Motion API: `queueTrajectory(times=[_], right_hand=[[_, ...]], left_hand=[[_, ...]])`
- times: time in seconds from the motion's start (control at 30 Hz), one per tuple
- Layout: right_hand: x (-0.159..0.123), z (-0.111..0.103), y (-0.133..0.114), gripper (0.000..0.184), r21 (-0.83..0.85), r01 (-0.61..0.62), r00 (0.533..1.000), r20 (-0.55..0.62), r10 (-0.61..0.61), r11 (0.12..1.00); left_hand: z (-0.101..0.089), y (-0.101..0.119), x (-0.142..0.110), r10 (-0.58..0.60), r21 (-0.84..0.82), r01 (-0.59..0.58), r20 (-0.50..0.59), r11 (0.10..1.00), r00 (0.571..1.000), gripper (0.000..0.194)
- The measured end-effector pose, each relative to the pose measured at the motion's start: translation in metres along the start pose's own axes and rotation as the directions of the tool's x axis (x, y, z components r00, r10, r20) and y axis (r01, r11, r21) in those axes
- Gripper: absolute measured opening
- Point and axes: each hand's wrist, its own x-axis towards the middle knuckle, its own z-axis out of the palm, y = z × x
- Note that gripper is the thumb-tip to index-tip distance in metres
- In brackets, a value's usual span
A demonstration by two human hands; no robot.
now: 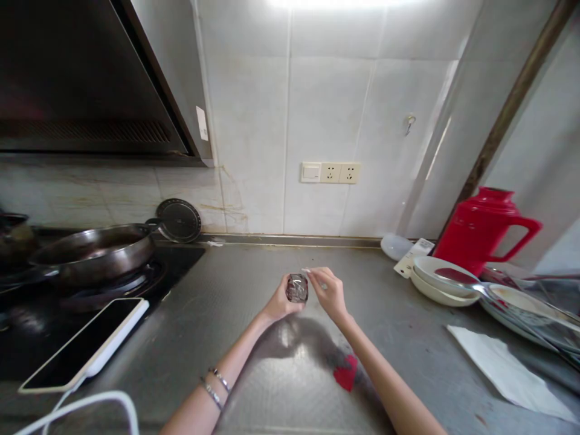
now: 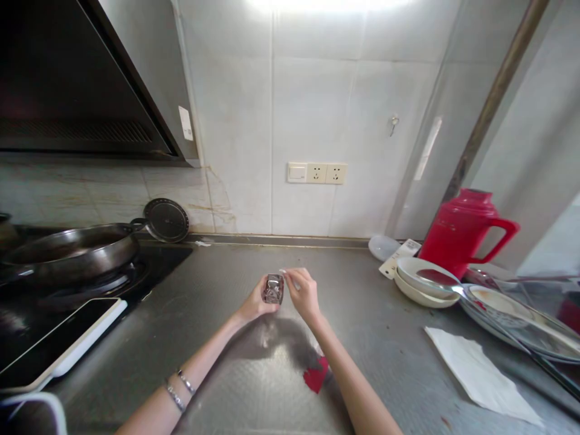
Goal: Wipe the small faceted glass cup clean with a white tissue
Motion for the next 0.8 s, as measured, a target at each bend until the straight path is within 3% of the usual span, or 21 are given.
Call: queueTrajectory(times=[0.13, 0.2, 0.3, 0.47, 0.53, 0.67, 0.73, 0.8], right_hand=[[-0.002, 0.004, 0.0, 0.025, 0.093, -0.096, 0.992, 0.089, 0.088, 0.991], [-0.005, 0.006, 0.0, 0.025, 0.095, -0.086, 0.991, 0.115, 0.075, 0.992], [-0.012, 0.008, -0.001, 0.027, 0.069, 0.04, 0.991, 0.124, -0.048, 0.997], [-0.02, 0.008, -0.001, 0.033, 0.097, 0.215, 0.95, 0.21, -0.231, 0.972], [-0.019, 0.008, -0.001, 0.032, 0.096, 0.172, 0.959, 0.209, -0.189, 0.98], [-0.015, 0.009, -0.002, 0.027, 0.068, -0.037, 0.991, 0.129, 0.028, 0.997], [-0.016, 0.01, -0.004, 0.027, 0.063, -0.041, 0.992, 0.121, 0.033, 0.997], [-0.019, 0.012, -0.006, 0.029, 0.066, 0.039, 0.988, 0.144, -0.048, 0.997]], left_hand=[[-0.003, -0.006, 0.0, -0.018, -0.024, 0.019, 0.014, 1.0, 1.0, 0.071], [-0.004, -0.009, 0.0, -0.014, -0.036, 0.015, 0.019, 0.999, 1.0, 0.072], [-0.004, -0.009, 0.0, 0.003, -0.027, -0.002, 0.029, 1.0, 1.0, 0.072], [-0.002, -0.005, -0.001, 0.049, 0.018, -0.05, 0.024, 0.999, 0.999, 0.066], [-0.001, -0.002, -0.003, 0.027, 0.019, -0.027, 0.026, 0.999, 0.999, 0.065], [0.001, 0.002, -0.004, -0.042, 0.017, 0.041, 0.057, 0.999, 0.998, 0.063], [0.002, 0.001, -0.004, -0.035, 0.024, 0.034, 0.044, 0.999, 0.998, 0.063], [0.003, -0.001, -0.004, 0.009, 0.04, -0.01, 0.015, 0.999, 1.0, 0.066]])
